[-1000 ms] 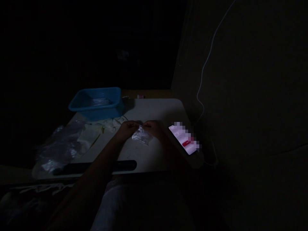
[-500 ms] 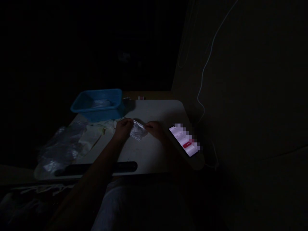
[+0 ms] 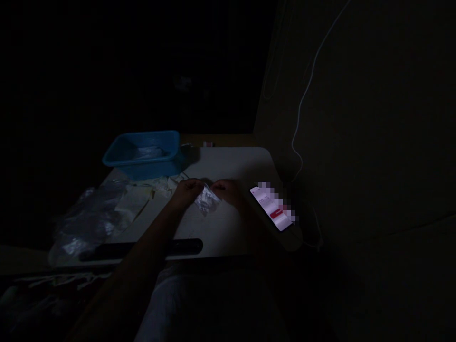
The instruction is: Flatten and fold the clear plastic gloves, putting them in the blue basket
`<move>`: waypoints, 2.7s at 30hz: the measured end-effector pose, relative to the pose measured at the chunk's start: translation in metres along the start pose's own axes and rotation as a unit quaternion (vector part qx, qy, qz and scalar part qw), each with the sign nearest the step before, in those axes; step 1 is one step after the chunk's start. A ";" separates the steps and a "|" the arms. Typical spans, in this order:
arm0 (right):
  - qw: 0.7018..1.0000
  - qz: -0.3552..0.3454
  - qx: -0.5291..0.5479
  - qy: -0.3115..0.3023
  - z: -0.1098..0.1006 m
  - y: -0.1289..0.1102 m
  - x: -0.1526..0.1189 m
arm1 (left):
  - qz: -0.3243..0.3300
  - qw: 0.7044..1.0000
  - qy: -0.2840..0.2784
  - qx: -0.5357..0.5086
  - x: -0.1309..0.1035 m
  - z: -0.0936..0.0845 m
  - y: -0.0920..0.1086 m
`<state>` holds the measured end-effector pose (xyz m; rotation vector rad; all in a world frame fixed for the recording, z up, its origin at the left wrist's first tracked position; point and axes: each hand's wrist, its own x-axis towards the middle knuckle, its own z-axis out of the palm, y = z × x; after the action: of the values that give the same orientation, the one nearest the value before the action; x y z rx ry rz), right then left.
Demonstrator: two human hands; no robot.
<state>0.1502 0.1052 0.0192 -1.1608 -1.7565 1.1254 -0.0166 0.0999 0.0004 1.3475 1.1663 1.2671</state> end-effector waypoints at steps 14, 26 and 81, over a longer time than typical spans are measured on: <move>0.999 -0.025 -0.008 0.027 0.001 0.011 0.003 | -0.004 1.000 -0.015 0.022 0.002 0.001 0.001; 0.999 -0.036 -0.010 0.026 0.004 0.011 0.005 | -0.011 0.999 -0.039 0.022 0.001 0.004 0.004; 0.995 0.004 0.061 0.075 -0.003 0.007 0.003 | 0.000 1.000 -0.023 0.003 0.000 0.000 0.002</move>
<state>0.1537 0.1098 0.0143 -1.1482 -1.5491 1.1032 -0.0167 0.0999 0.0023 1.3746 1.1378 1.2274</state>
